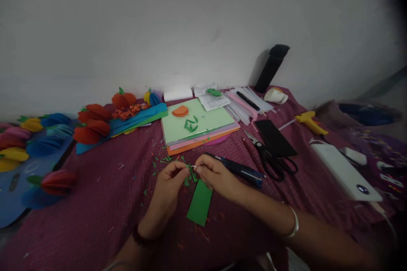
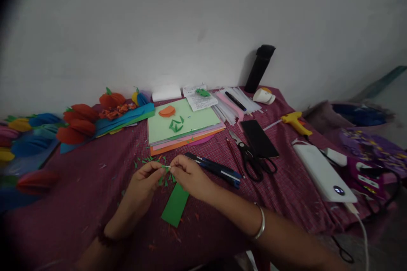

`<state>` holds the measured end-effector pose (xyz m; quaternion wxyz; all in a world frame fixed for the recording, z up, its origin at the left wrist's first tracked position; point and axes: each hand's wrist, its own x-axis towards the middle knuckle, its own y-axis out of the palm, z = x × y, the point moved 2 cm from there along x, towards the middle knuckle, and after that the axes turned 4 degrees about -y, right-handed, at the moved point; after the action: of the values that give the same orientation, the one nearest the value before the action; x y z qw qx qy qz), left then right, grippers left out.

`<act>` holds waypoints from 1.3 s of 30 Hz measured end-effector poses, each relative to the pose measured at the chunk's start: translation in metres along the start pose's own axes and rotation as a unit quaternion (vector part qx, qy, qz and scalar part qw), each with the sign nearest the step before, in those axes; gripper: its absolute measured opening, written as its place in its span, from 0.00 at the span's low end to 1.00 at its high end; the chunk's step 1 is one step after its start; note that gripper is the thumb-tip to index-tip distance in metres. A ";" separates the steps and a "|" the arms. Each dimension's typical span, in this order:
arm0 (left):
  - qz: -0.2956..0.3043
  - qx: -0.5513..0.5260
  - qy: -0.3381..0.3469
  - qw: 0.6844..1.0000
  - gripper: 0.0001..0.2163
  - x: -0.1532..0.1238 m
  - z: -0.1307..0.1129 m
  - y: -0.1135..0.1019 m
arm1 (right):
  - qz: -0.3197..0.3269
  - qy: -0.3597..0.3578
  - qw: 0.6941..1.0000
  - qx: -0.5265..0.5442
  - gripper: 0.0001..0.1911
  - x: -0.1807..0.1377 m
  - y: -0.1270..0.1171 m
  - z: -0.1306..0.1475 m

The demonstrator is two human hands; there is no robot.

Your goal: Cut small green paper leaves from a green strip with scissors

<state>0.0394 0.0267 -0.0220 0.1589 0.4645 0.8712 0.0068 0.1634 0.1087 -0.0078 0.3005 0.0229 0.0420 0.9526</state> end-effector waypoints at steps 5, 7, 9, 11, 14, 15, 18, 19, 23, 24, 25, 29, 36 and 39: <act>0.027 0.006 -0.006 1.000 0.06 -0.002 0.004 0.012 | -0.015 0.002 0.999 0.040 0.10 -0.007 0.001 -0.007; 0.032 0.001 -0.021 0.999 0.08 -0.005 0.006 0.015 | -0.023 0.003 0.998 0.060 0.11 -0.007 0.001 -0.011; 0.020 -0.008 -0.034 0.999 0.10 -0.006 0.009 0.014 | -0.040 0.003 0.997 0.060 0.11 -0.006 0.002 -0.014; 0.002 -0.016 -0.036 0.999 0.11 -0.006 0.010 0.011 | -0.058 0.002 0.997 0.049 0.12 -0.004 0.004 -0.017; -0.007 -0.027 -0.031 0.999 0.12 -0.008 0.011 0.009 | -0.072 0.001 0.996 0.056 0.12 -0.003 0.007 -0.019; -0.004 -0.027 -0.028 0.999 0.12 -0.008 0.011 0.009 | -0.074 0.001 0.995 0.062 0.12 -0.002 0.008 -0.019; 0.006 -0.023 -0.022 0.999 0.11 -0.010 0.010 0.009 | -0.076 0.005 0.994 0.079 0.10 -0.003 0.009 -0.018; 0.008 -0.021 -0.020 1.000 0.11 -0.010 0.010 0.010 | -0.078 0.006 0.993 0.083 0.09 -0.003 0.009 -0.018; 0.014 -0.027 -0.029 0.999 0.11 -0.011 0.011 0.011 | -0.093 -0.011 0.992 0.082 0.10 -0.003 0.008 -0.015; 0.015 -0.033 -0.036 0.999 0.11 -0.010 0.012 0.011 | -0.095 -0.018 0.993 0.072 0.09 -0.003 0.008 -0.014; 0.016 -0.042 -0.043 0.998 0.11 -0.010 0.012 0.012 | -0.098 -0.024 0.993 0.060 0.08 -0.003 0.008 -0.013; 0.018 -0.101 -0.075 0.992 0.11 -0.013 0.012 0.017 | -0.095 -0.041 0.994 0.042 0.04 -0.004 0.009 -0.010; 0.047 -0.208 -0.176 0.961 0.10 -0.018 0.008 0.023 | -0.086 -0.038 0.995 0.015 0.05 -0.006 0.011 -0.011; 0.068 -0.229 -0.211 0.948 0.08 -0.018 0.011 0.018 | -0.077 -0.092 0.988 -0.093 0.09 -0.005 0.005 -0.012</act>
<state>0.0667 0.0207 -0.0246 0.4404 0.4645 0.7591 0.1189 0.1640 0.1008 -0.0189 0.3766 0.0792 -0.0729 0.9201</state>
